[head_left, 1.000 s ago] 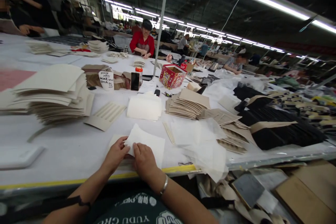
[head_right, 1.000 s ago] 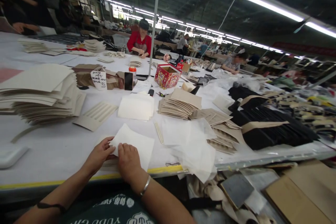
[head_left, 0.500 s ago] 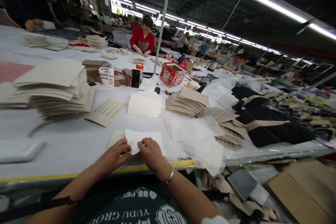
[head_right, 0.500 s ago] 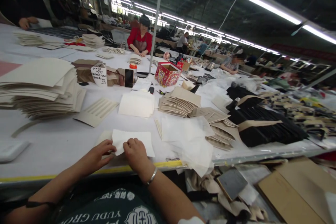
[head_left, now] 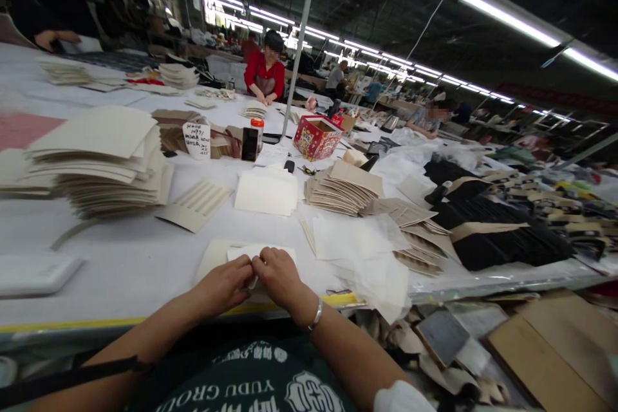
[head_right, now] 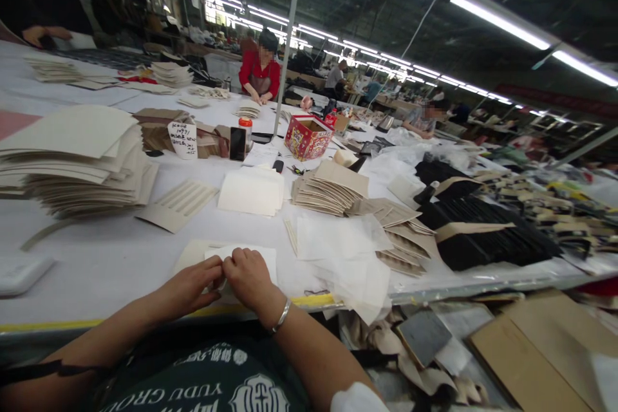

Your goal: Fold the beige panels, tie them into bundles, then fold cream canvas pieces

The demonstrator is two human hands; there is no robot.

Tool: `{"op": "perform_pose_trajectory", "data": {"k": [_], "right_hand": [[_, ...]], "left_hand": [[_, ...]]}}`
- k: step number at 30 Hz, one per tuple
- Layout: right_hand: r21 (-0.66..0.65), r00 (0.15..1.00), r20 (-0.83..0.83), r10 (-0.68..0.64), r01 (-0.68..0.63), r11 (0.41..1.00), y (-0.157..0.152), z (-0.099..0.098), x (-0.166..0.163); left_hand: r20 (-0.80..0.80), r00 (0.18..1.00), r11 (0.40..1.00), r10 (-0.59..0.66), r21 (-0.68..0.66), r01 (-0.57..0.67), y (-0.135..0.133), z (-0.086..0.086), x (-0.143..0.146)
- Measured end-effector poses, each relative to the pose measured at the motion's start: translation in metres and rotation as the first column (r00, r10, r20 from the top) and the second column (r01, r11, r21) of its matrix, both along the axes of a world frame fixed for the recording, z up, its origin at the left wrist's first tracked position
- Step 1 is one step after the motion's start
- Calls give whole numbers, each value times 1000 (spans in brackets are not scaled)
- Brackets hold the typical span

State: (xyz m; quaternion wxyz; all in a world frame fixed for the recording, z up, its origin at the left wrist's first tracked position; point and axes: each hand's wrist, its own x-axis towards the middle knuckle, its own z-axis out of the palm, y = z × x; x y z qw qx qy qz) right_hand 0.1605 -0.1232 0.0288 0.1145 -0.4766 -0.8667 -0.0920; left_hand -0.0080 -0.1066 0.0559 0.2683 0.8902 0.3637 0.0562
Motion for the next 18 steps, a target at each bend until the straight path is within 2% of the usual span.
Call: {"op": "perform_pose_trajectory", "data": {"k": [3, 6, 8, 13, 18], "right_hand": [[-46, 1000, 19, -1, 2, 999, 3, 4, 0], [-99, 998, 55, -11, 17, 995, 6, 8, 3], [-117, 997, 70, -23, 31, 993, 10, 12, 7], [-94, 993, 80, -89, 96, 991, 18, 19, 15], [-67, 992, 83, -98, 104, 992, 19, 21, 19]], "left_hand": [[2, 1000, 1000, -19, -23, 19, 4, 2, 5], [20, 998, 998, -62, 0, 62, 5, -4, 6], [49, 996, 997, -70, 43, 68, 6, -12, 6], [228, 972, 986, 51, 144, -85, 8, -21, 11], [324, 945, 953, -52, 300, -50, 17, -21, 14]]}}
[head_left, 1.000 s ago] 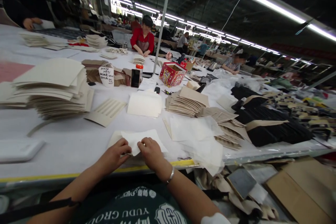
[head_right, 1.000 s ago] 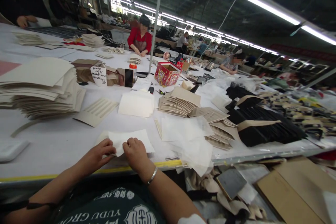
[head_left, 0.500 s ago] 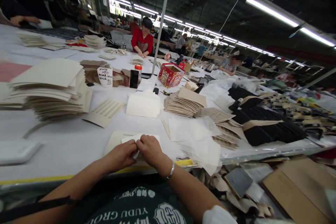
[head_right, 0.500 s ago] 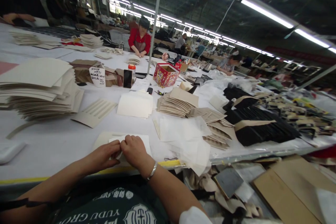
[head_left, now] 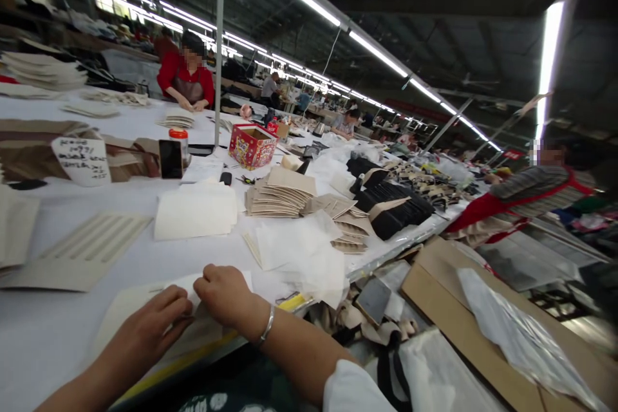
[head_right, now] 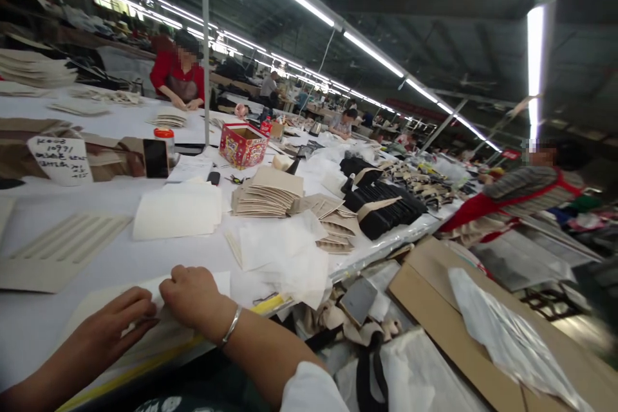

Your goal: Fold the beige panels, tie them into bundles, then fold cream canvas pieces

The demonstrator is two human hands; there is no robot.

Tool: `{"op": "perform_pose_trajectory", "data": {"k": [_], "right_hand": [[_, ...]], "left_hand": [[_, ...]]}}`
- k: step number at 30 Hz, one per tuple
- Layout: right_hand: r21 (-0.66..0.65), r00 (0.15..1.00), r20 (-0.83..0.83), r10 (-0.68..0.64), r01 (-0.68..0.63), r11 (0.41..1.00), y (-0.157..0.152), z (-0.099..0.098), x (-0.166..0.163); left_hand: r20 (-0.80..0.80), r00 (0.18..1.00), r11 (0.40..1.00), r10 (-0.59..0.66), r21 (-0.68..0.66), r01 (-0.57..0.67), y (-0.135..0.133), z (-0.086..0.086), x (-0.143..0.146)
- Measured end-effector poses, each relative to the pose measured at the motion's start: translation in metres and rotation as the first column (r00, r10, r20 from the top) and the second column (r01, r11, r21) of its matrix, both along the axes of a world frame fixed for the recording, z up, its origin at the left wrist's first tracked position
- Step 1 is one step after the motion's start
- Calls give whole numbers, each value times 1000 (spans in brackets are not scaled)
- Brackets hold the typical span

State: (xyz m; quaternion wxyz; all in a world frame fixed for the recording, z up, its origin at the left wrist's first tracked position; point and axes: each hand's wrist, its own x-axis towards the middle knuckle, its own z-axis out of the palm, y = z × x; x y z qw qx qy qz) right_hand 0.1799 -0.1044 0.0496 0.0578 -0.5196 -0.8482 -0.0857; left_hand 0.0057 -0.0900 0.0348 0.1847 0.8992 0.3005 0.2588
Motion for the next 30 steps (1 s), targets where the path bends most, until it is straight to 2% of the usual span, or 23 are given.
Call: {"op": "perform_pose_trajectory", "data": {"k": [4, 7, 12, 15, 21, 23, 25, 26, 28, 29, 30], "right_hand": [[-53, 1000, 5, -15, 15, 998, 0, 2, 3], [-117, 999, 17, -35, 37, 993, 1, 6, 5], [-191, 999, 46, 0, 9, 982, 1, 19, 8], [-256, 998, 54, 13, 1, 967, 2, 25, 9], [-385, 1000, 21, 23, -13, 923, 9, 39, 15], [-414, 1000, -31, 5, -17, 910, 10, 48, 23], [-439, 988, -155, 4, -72, 895, 9, 60, 34], [-458, 972, -236, -2, -109, 883, 7, 66, 40], [-522, 922, -384, -41, -180, 834, 4, 79, 49], [-559, 898, -435, -68, -210, 802, 1, 84, 52], [-592, 876, -474, -87, -244, 768, 0, 88, 53]], "left_hand": [[-93, 993, 993, -67, 87, 75, 8, -6, 2], [-216, 973, 991, -86, 84, 106, 9, -5, 3], [-388, 916, 994, -104, -15, 106, 10, 16, 4], [-417, 906, 997, -79, -42, 67, 15, 27, 3], [-519, 853, 998, 54, 58, -28, 28, 46, -1], [-381, 923, 996, 59, 90, -26, 31, 55, -7], [-109, 992, 995, 70, 75, -62, 32, 64, -16], [34, 994, 994, 103, 29, -104, 31, 67, -20], [261, 938, 966, 227, -184, -182, 29, 71, -26], [328, 902, 928, 281, -334, -168, 27, 71, -27], [358, 883, 869, 302, -485, -101, 24, 71, -28]]}}
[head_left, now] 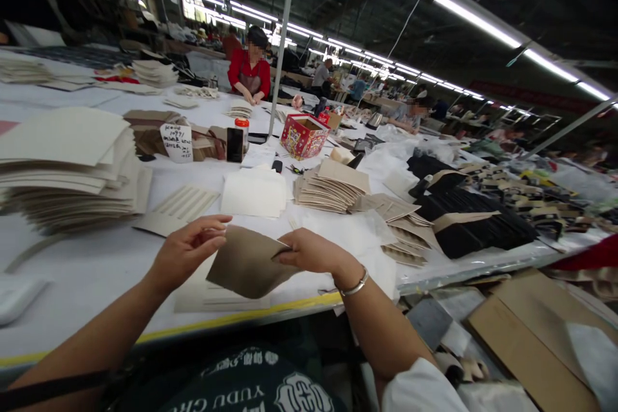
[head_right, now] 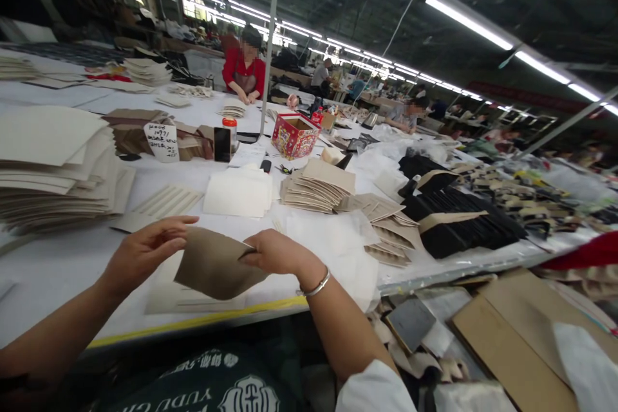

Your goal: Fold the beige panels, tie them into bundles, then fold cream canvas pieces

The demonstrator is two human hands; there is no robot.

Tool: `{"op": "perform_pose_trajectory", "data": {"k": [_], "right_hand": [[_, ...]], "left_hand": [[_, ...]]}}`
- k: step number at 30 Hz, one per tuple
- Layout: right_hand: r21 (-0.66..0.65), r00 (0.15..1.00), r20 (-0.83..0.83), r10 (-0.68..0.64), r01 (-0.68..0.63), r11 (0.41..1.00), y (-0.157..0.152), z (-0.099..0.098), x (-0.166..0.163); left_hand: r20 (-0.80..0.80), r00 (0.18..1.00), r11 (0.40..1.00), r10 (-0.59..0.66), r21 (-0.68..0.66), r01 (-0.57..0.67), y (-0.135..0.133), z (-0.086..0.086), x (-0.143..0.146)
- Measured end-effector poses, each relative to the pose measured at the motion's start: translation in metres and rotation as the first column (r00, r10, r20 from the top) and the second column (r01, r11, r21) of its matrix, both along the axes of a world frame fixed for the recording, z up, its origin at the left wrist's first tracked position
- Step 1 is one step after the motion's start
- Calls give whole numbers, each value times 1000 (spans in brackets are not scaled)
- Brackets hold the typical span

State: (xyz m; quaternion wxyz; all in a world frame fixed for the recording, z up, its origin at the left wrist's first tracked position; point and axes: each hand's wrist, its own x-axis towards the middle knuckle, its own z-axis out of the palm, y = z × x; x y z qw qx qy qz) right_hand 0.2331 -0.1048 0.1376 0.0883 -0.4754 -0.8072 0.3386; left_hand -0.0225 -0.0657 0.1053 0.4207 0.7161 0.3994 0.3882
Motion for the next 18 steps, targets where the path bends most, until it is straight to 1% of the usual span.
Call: {"op": "perform_pose_trajectory", "data": {"k": [1, 2, 3, 4, 5, 6, 7, 8, 9, 10, 11, 12, 13, 14, 15, 16, 17, 18], "right_hand": [[-43, 999, -42, 19, -20, 999, -1, 3, 0], [-70, 996, -81, 43, -49, 996, -2, 4, -1], [-87, 992, -107, 66, -76, 993, -1, 3, -2], [-102, 990, -121, 79, -92, 991, 0, 1, -3], [-126, 988, -132, 81, -98, 987, 2, -3, -4], [-157, 985, -157, 71, -96, 983, 5, -9, -3], [-197, 978, -205, 48, -90, 976, 7, -17, -1], [-247, 957, -288, 10, -84, 965, 10, -27, 2], [-300, 912, -407, -56, -76, 951, 11, -38, 5], [-360, 835, -531, -145, -68, 931, 12, -51, 9], [-428, 739, -627, -247, -62, 902, 11, -65, 12], [-500, 643, -682, -349, -61, 864, 9, -79, 13], [-567, 566, -700, -435, -71, 820, 6, -93, 12], [-619, 517, -699, -495, -89, 781, 2, -106, 10], [-652, 497, -689, -528, -108, 750, -1, -117, 6], [-670, 500, -677, -539, -116, 733, -4, -126, 1], [-677, 520, -661, -541, -103, 729, -7, -133, -5], [-682, 561, -629, -538, -66, 728, -9, -136, -10]], "left_hand": [[58, 995, 984, -82, -157, 90, -3, -2, 0], [96, 978, 933, -186, -295, 206, -7, -5, 1], [115, 952, 863, -282, -402, 305, -11, -10, 2], [113, 932, 801, -345, -482, 355, -16, -15, 3], [96, 928, 763, -360, -542, 352, -20, -20, 4], [75, 939, 743, -335, -592, 312, -25, -26, 4], [61, 959, 736, -276, -628, 252, -28, -31, 4], [53, 978, 731, -203, -656, 188, -31, -36, 4], [56, 992, 728, -114, -675, 122, -32, -41, 3], [71, 997, 725, -12, -687, 57, -32, -44, 1], [98, 990, 720, 100, -694, -4, -31, -47, -2], [129, 970, 712, 205, -700, -58, -29, -49, -4], [153, 946, 697, 286, -710, -96, -28, -52, -6], [169, 929, 679, 329, -726, -108, -26, -54, -8], [179, 925, 662, 336, -743, -97, -25, -56, -10], [184, 929, 650, 321, -756, -75, -24, -59, -11], [186, 935, 644, 302, -763, -57, -24, -62, -12], [185, 937, 643, 298, -764, -53, -24, -64, -13]]}}
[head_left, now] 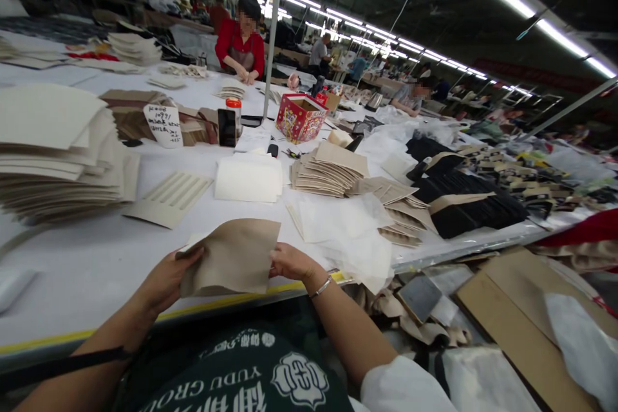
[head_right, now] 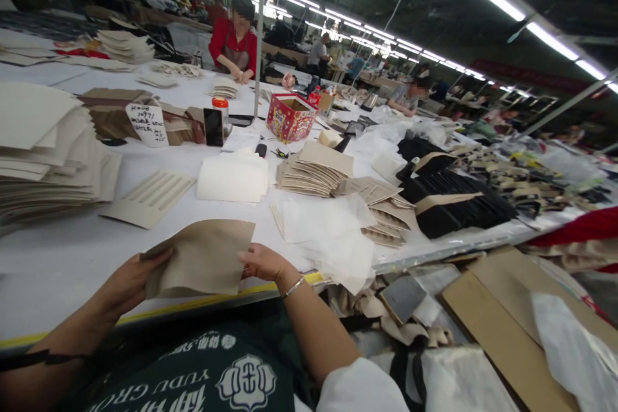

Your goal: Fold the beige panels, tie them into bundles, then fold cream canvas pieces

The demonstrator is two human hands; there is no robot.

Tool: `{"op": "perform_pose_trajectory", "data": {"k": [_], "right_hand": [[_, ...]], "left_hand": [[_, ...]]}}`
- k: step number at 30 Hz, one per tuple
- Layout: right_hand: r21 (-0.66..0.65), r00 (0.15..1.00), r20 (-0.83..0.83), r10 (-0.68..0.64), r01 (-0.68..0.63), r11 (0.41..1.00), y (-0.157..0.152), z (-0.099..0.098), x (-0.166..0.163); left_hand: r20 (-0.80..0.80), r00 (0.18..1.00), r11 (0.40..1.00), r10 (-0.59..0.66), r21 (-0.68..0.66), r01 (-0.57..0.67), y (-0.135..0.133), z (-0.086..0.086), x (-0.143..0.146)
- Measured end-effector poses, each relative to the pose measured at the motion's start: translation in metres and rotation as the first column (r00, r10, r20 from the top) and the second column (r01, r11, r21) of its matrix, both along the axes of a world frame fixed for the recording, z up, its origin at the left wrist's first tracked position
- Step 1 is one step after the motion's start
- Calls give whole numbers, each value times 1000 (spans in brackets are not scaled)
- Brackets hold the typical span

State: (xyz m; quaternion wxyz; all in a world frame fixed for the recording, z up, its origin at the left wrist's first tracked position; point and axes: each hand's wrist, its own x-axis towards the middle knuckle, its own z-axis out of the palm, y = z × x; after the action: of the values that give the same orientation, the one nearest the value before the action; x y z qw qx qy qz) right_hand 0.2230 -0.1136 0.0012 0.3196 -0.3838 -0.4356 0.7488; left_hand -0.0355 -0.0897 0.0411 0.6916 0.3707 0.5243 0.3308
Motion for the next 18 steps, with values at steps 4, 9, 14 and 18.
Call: {"op": "perform_pose_trajectory", "data": {"k": [4, 9, 14, 18], "right_hand": [[-81, 933, 340, 116, -94, 992, -1, 0, -11], [-42, 872, 479, 104, -95, 995, -1, -4, -6], [45, 779, 623, 74, -130, 990, -2, -17, -6], [185, 546, 838, -14, -260, 948, 2, -15, -11]], "left_hand": [[-27, 1000, 1000, 9, -10, -9, 0, -6, -4], [-265, 928, 962, -261, 13, 274, 1, -7, -13], [-666, 726, 899, -172, 195, 391, 5, -23, -16], [-742, 654, 873, -151, 210, 440, 9, -36, -15]]}}
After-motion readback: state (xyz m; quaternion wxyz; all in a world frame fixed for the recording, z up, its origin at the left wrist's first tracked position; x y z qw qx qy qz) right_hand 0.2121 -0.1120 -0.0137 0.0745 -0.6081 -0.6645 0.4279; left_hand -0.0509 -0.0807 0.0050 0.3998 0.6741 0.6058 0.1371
